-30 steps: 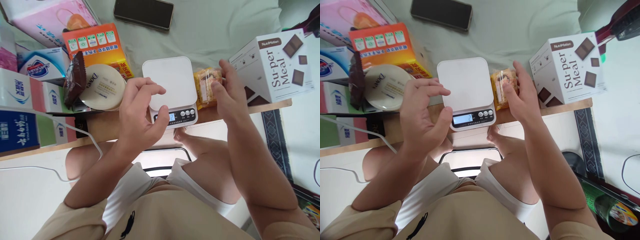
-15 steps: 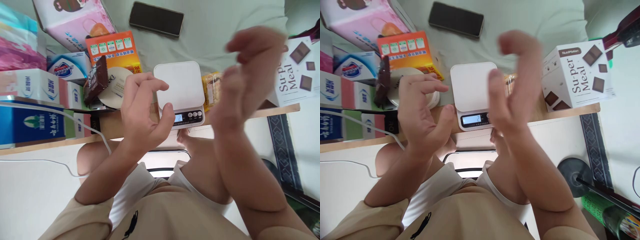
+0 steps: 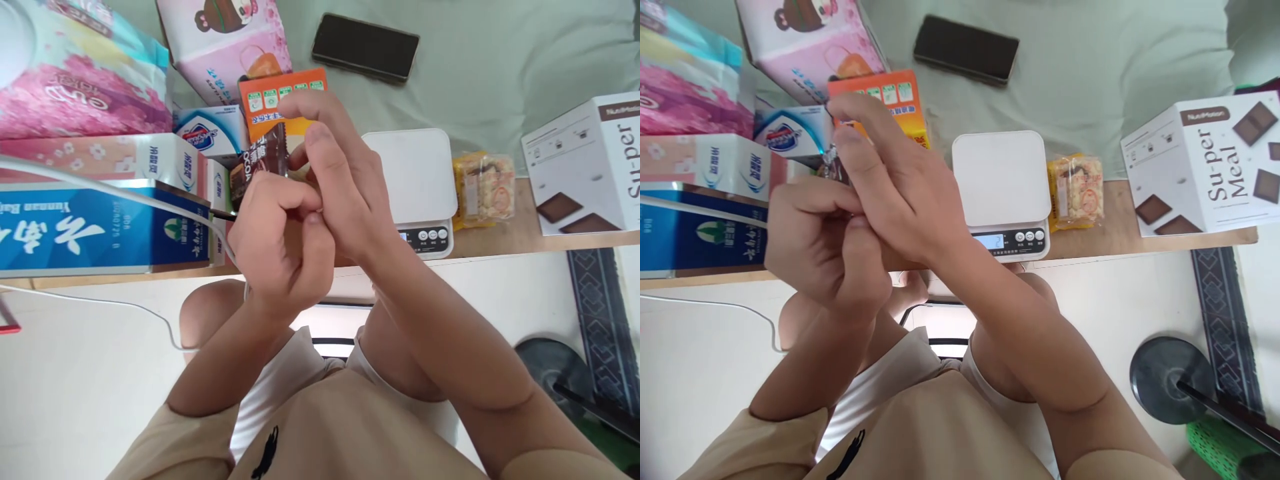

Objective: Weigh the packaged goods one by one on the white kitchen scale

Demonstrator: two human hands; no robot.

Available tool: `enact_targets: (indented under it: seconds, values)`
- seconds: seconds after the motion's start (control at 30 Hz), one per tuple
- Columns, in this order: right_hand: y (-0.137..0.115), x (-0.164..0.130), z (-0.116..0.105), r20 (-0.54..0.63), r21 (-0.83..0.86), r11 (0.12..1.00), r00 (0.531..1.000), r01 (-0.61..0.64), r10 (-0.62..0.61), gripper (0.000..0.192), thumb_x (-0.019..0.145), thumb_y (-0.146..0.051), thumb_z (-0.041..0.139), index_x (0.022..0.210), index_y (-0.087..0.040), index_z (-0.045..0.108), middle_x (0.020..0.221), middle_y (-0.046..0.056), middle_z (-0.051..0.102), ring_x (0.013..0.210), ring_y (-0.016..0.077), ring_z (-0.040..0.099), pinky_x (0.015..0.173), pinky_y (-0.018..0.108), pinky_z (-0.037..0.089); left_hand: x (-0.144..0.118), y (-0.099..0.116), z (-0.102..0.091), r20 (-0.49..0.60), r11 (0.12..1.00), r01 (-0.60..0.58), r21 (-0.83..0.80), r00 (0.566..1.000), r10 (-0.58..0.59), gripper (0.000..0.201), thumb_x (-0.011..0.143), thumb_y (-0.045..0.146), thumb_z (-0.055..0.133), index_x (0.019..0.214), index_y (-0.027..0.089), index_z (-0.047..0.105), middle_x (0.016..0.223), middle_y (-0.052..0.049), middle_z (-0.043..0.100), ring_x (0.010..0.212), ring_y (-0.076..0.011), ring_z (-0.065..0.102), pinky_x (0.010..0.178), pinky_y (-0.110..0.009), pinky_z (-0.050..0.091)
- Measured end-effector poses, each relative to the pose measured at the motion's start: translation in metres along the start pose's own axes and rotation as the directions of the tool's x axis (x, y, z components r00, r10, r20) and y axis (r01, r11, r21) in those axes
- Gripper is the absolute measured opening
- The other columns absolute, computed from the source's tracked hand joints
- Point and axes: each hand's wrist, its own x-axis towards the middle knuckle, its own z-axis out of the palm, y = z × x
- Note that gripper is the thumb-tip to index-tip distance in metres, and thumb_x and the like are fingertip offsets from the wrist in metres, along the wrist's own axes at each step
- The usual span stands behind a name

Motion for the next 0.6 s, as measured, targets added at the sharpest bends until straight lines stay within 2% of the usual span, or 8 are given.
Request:
enact_targets:
  seconds: [0.1, 0.2, 0.3, 0.47, 0.53, 0.6]
  values:
    - [-0.001, 0.004, 0.007, 0.06, -0.06, 0.997, 0.997, -0.038, 0.042, 0.035, 0.11, -0.042, 0.028, 0.118, -0.029, 0.061, 0.103, -0.001, 0.074, 0.1, 0.0177, 0.07, 0.093, 0.035, 0.055, -0.004, -0.004, -0.004, -0.027, 0.996, 0.083, 0.046, 0.996, -0.082, 0.016, 0.1, 0.02, 0.05, 0.087, 0.027, 0.056, 0.077, -0.001, 0.059, 0.067, -0.0173, 0.056, 0.063, -0.042, 0.049]
    - [0.002, 0.005, 0.009, 0.067, -0.116, 0.993, 0.997, -0.036, 0.044, 0.04, 0.108, -0.039, 0.028, 0.1, -0.028, 0.066, 0.111, -0.001, 0.075, 0.111, 0.0207, 0.069, 0.103, 0.042, 0.052, -0.006, -0.007, -0.007, -0.022, 0.994, 0.088, 0.071, 0.996, -0.087, 0.015, 0.101, 0.024, 0.05, 0.087, 0.028, 0.053, 0.077, -0.001, 0.059, 0.069, -0.0176, 0.058, 0.064, -0.041, 0.049]
    - [0.006, 0.002, 0.007, 0.044, -0.082, 0.996, 0.998, -0.037, 0.04, 0.04, 0.106, -0.037, 0.029, 0.097, -0.028, 0.067, 0.116, -0.001, 0.075, 0.112, 0.0199, 0.068, 0.103, 0.042, 0.052, -0.006, -0.009, -0.007, -0.014, 0.998, 0.04, 0.048, 0.999, -0.039, 0.011, 0.099, 0.021, 0.051, 0.088, 0.026, 0.051, 0.078, 0.0, 0.059, 0.072, -0.0175, 0.058, 0.068, -0.042, 0.05]
    - [0.013, -0.007, -0.005, -0.123, 0.107, 0.983, 0.983, 0.149, -0.136, 0.032, 0.106, -0.037, 0.038, 0.101, -0.025, 0.067, 0.105, 0.001, 0.073, 0.098, 0.015, 0.067, 0.09, 0.032, 0.054, -0.005, -0.009, -0.006, -0.055, 0.997, -0.048, 0.057, 0.997, 0.051, 0.005, 0.096, 0.026, 0.056, 0.101, 0.025, 0.053, 0.092, -0.004, 0.062, 0.09, -0.0233, 0.061, 0.086, -0.049, 0.049]
    - [0.014, -0.011, -0.015, -0.205, 0.086, 0.969, 0.956, 0.232, -0.211, 0.029, 0.105, -0.032, 0.04, 0.098, -0.022, 0.066, 0.101, 0.002, 0.072, 0.094, 0.0139, 0.066, 0.086, 0.03, 0.054, -0.004, -0.009, -0.005, -0.074, 0.995, -0.07, 0.074, 0.994, 0.076, 0.012, 0.098, 0.034, 0.056, 0.105, 0.024, 0.054, 0.1, -0.007, 0.061, 0.1, -0.0263, 0.061, 0.094, -0.052, 0.049]
    - [0.016, -0.015, -0.028, -0.277, -0.038, 0.965, 0.925, 0.259, -0.259, 0.021, 0.1, -0.026, 0.045, 0.095, -0.02, 0.065, 0.095, 0.002, 0.068, 0.092, 0.0132, 0.064, 0.084, 0.029, 0.053, -0.003, -0.008, -0.003, -0.083, 0.994, -0.081, 0.072, 0.993, 0.087, 0.016, 0.099, 0.038, 0.057, 0.108, 0.025, 0.054, 0.106, -0.008, 0.058, 0.107, -0.0277, 0.06, 0.098, -0.053, 0.049]
